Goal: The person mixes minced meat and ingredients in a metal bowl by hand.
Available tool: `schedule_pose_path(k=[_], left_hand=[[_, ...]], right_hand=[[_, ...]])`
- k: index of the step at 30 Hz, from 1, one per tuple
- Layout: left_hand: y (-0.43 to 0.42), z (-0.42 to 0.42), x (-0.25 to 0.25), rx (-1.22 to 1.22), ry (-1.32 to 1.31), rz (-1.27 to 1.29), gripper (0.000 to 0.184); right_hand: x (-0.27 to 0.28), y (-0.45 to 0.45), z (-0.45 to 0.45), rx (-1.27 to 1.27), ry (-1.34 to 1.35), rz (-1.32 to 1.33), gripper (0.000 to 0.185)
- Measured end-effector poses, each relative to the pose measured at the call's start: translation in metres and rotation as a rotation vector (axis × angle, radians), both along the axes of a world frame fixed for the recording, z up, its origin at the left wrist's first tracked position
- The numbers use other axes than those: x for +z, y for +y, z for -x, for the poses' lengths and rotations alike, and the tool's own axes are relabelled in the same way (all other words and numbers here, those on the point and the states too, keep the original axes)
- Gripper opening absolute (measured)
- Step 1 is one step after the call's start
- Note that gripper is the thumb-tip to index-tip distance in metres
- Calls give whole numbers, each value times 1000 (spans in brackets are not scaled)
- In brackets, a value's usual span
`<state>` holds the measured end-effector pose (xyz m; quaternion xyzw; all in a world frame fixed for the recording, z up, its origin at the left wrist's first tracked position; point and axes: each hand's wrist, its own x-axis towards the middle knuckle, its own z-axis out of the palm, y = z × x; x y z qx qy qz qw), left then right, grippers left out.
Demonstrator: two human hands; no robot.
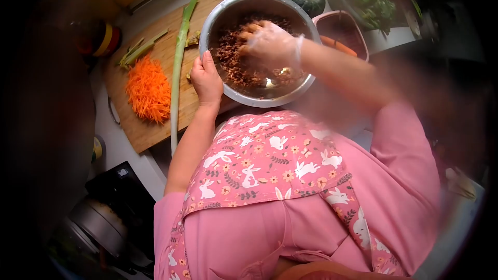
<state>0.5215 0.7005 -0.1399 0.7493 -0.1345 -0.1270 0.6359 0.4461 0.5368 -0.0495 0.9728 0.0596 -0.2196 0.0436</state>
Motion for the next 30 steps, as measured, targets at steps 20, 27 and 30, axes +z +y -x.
schedule_pose_path(k=[20, 27, 30], left_hand=[[-2, 5, 12, 21, 64, 72, 28], [-3, 7, 12, 18, 91, 132, 27], [-3, 7, 10, 25, 61, 122, 27]], right_hand=[[-63, 10, 65, -1170, -355, -1396, 75], [-28, -29, 56, -104, 378, -119, 28], [-81, -7, 53, -198, 176, -515, 19]])
